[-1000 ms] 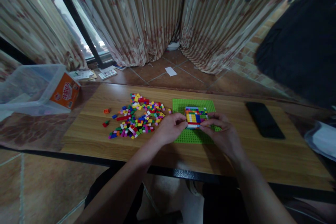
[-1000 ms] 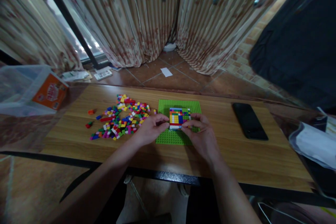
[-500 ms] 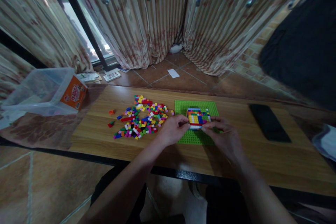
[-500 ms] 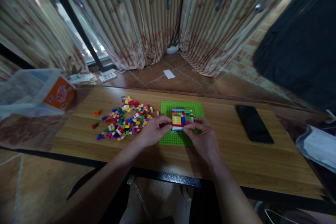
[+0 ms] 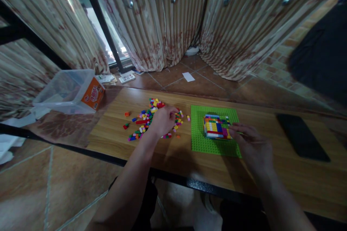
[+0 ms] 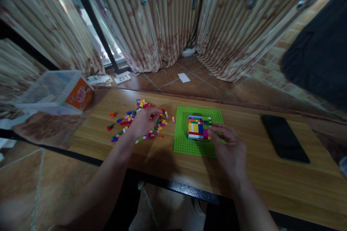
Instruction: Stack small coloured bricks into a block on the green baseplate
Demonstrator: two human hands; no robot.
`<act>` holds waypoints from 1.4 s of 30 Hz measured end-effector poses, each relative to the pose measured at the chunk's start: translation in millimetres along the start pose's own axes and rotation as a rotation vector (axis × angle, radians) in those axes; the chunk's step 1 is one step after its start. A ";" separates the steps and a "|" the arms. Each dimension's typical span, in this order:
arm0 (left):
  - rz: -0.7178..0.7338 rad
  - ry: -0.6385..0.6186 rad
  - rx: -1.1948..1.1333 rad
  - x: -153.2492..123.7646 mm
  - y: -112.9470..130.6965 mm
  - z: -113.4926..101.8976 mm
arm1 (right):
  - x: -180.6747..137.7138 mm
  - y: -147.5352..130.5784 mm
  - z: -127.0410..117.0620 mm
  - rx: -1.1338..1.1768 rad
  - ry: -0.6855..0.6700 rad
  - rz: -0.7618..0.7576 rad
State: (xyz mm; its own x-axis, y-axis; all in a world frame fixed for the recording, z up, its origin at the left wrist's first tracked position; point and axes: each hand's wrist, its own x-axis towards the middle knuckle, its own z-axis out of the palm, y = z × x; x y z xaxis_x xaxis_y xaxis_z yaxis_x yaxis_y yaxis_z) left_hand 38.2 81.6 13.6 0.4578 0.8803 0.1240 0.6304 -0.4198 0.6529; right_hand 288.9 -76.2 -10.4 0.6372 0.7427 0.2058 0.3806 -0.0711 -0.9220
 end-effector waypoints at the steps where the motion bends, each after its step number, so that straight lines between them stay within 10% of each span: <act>1: 0.013 -0.019 0.044 -1.0 1.2 -1.2 | -0.2 0.8 0.2 -0.010 0.004 -0.003; 20: -0.036 -0.178 0.073 -7.5 -33.5 -48.8 | -2.4 -2.3 0.3 -0.159 0.016 -0.026; 42: -0.134 -0.211 0.491 -16.4 33.6 1.2 | -2.7 -1.2 3.1 -0.174 -0.009 -0.096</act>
State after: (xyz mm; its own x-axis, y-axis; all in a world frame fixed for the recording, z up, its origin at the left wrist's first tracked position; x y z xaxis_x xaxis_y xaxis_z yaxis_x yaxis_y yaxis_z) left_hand 52.6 52.8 32.6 0.4369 0.8912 -0.1218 0.8873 -0.4047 0.2212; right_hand 284.7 -76.0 -10.9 0.5868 0.7573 0.2867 0.5500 -0.1129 -0.8275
